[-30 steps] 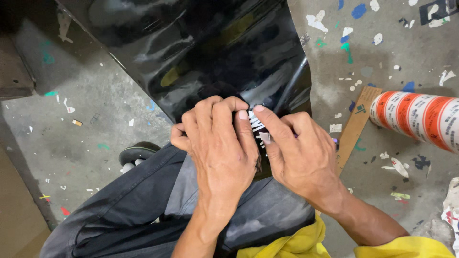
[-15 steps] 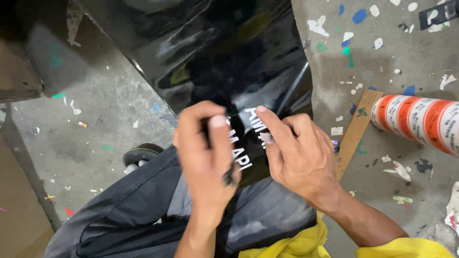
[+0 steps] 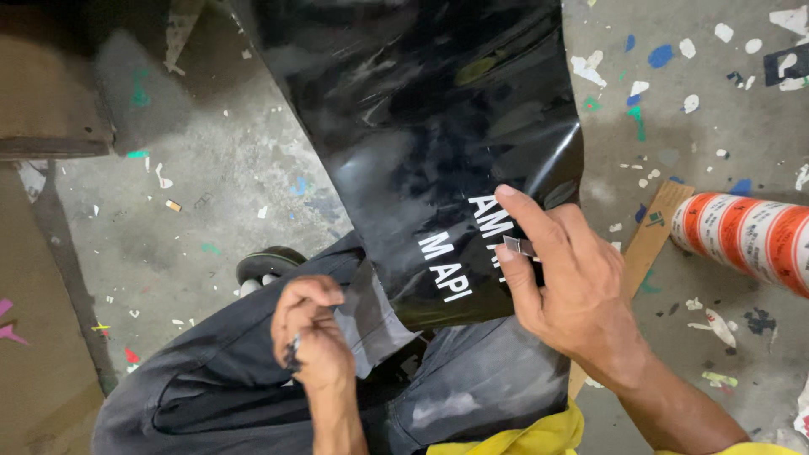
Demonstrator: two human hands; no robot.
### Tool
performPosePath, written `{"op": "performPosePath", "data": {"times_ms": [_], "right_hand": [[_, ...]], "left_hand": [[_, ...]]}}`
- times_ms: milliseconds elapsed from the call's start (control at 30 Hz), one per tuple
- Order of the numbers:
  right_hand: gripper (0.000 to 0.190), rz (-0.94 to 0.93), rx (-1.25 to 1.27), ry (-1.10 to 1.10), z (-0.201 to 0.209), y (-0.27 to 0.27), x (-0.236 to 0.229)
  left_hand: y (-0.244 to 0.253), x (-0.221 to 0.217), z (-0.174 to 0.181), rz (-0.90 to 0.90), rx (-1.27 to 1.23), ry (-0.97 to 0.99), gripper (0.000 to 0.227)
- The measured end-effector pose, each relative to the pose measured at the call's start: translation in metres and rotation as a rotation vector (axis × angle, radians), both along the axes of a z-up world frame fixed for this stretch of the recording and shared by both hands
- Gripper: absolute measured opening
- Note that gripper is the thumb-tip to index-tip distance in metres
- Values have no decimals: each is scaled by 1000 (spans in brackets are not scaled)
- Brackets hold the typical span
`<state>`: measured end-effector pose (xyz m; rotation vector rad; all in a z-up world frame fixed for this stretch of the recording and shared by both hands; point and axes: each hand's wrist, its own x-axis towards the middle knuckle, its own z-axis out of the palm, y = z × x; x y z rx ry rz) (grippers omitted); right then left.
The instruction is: The person sits on the floor and applies white letter stickers one by one onto a black flexible sheet, spelling out words. They use a small purple tool to press and smooth each letter into place.
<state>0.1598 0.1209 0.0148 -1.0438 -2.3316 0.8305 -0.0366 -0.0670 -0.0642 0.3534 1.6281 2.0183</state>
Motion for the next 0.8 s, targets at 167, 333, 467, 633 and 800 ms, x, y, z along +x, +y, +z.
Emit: {"op": "performPosePath", "data": {"times_ms": [167, 333, 467, 633, 800], "right_hand": [[53, 17, -99, 22, 6, 2, 7], [39, -33, -124, -28, 7, -1, 13], [29, -80, -123, -46, 14, -2, 11], [21, 50, 30, -46, 38, -4, -5], [20, 104, 20, -31, 48, -1, -30]], "left_hand": [[30, 20, -3, -89, -18, -64, 16], [60, 21, 19, -206, -1, -278, 48], [63, 20, 33, -314, 219, -459, 63], [59, 21, 28, -329, 145, -508, 57], [58, 25, 15, -259, 83, -513, 36]]}}
